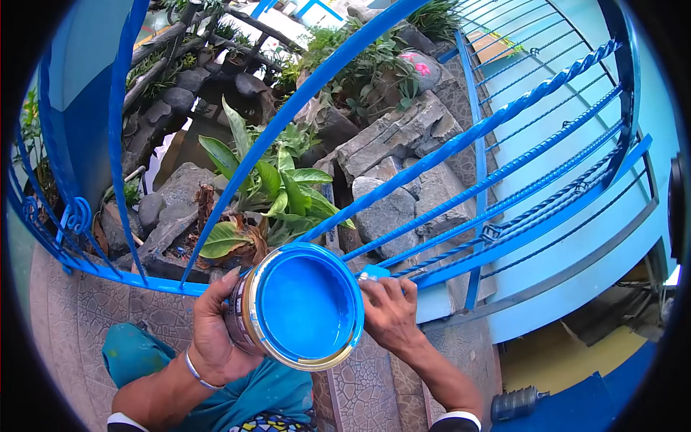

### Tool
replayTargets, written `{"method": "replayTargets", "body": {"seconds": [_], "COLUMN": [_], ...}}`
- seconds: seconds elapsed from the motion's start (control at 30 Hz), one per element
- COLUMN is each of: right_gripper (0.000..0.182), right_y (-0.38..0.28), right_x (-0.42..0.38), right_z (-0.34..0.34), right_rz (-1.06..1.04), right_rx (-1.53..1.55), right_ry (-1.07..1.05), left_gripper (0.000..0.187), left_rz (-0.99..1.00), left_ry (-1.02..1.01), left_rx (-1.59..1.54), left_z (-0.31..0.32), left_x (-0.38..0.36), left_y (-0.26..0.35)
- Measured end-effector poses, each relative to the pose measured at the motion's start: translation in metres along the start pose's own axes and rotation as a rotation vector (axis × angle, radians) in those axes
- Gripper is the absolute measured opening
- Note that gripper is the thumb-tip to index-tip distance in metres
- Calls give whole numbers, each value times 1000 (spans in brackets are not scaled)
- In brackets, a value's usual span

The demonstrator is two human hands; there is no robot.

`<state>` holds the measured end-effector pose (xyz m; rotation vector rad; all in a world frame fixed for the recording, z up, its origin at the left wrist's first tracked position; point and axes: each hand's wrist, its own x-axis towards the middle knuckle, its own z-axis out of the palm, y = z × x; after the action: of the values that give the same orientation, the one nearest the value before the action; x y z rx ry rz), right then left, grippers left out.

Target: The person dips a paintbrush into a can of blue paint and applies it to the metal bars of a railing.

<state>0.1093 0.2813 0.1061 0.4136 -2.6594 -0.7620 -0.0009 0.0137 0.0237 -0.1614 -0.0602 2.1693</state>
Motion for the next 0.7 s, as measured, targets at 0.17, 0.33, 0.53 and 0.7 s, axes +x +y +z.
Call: {"method": "replayTargets", "body": {"seconds": [0.17,0.33,0.53,0.7], "right_gripper": [21,23,30,32], "right_y": [31,40,18,-21], "right_x": [-1,-3,-30,-38], "right_z": [-30,-60,2,35], "right_rz": [99,159,336,414], "right_rx": [-158,-336,-147,91], "right_ry": [69,250,373,318], "left_gripper": [54,53,53,52], "left_rz": [3,-3,-18,-1], "left_ry": [23,31,14,28], "left_rx": [-21,-37,-44,-45], "left_z": [-1,2,1,-1], "left_x": [2,4,5,4], "left_y": [1,0,0,1]}}
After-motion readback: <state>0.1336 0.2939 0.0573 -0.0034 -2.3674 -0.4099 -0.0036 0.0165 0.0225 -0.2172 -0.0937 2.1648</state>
